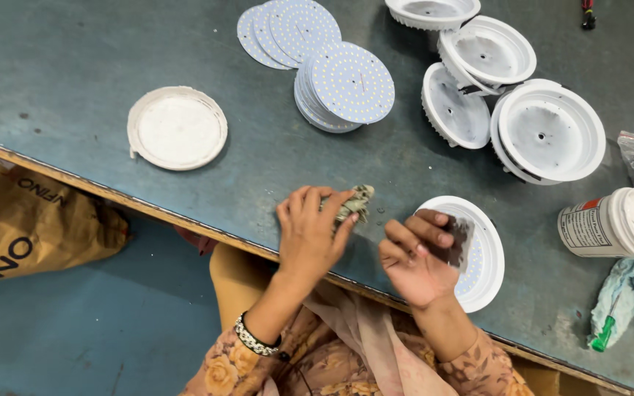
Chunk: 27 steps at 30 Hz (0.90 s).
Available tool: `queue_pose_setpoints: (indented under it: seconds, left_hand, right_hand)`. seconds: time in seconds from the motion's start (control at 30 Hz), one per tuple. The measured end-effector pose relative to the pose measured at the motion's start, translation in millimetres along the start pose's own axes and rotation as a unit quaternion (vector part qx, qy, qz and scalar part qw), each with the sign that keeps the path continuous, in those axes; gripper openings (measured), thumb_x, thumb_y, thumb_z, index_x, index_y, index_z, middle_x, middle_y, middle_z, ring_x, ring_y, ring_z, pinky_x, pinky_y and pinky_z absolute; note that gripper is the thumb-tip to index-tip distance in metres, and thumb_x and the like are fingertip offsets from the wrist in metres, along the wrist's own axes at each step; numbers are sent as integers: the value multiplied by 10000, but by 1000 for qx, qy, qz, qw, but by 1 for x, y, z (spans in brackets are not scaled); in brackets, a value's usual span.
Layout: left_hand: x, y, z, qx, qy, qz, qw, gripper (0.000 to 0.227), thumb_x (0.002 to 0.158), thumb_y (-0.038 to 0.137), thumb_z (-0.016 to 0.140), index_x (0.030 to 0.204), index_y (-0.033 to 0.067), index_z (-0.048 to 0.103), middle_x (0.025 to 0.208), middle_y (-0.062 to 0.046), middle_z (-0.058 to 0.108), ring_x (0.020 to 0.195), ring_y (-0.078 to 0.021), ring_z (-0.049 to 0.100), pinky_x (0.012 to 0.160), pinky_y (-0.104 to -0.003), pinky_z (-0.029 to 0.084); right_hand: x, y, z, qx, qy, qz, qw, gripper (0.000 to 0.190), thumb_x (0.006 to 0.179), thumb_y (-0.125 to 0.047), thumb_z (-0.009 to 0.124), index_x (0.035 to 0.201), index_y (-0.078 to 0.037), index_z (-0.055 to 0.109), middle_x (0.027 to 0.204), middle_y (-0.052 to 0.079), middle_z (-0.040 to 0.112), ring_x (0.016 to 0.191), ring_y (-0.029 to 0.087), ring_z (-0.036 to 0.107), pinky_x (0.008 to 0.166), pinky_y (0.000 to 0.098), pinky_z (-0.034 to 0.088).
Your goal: The person applies a white paste to the interior of circular plastic housings using a small spatula. They scoop the paste from a container, spread it evenly inside each housing, and place the finished units into a stack.
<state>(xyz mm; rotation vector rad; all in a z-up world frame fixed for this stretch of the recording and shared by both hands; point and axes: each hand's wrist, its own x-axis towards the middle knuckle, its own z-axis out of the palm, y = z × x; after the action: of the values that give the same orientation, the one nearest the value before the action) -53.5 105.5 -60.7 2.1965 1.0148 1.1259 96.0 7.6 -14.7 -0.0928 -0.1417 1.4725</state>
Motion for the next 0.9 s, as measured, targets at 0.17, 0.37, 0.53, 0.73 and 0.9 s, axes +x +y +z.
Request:
queue_pose_setpoints:
  seconds: [0.17,0.37,0.53,0.73,0.9]
  left_hand:
    - [-13,-3,-3,-39,17,14,999,603,863,275,720,1425,113,569,1412,-128,515,1332,-346,406,1115,-541,226]
    - [-18,-7,-18,-143,27,27,989,566,849,304,719,1372,135,583,1436,-107,529,1389,-325,386,1195,-497,235]
    - [-24,43,-4,-147,-98,212,961,558,851,445,789,1303,173,608,1307,-6,619,1315,-266,499,1143,-486,269]
    - [-25,87,55,-52,-221,377,898,336,917,232,656,1247,187,703,1131,22,633,1104,-162,596,1007,-427,388]
    - [-3,77,53,-9,-193,389,901,199,910,180,625,1091,139,696,1011,2,618,997,-195,604,907,-437,411]
  right_hand:
    - [5,-19,-4,-19,-10,-10,1000,127,998,-215,668,1029,-107,727,829,-70,694,766,89,464,675,231,347]
    - [-25,-94,-10,-66,-28,-107,992,151,997,-249,694,1030,-106,728,840,-72,697,789,93,475,697,233,358]
    - [-84,-177,-30,-115,-8,-228,967,114,980,-210,688,1035,-114,717,877,-78,699,765,75,467,724,235,357]
    - [-148,-217,-79,-65,78,-306,947,96,978,-156,649,1032,-99,703,916,-47,658,774,114,444,703,260,345]
    - [-154,-225,-113,-47,89,-318,943,145,980,-161,642,1088,-87,703,898,-9,628,773,140,445,697,280,347]
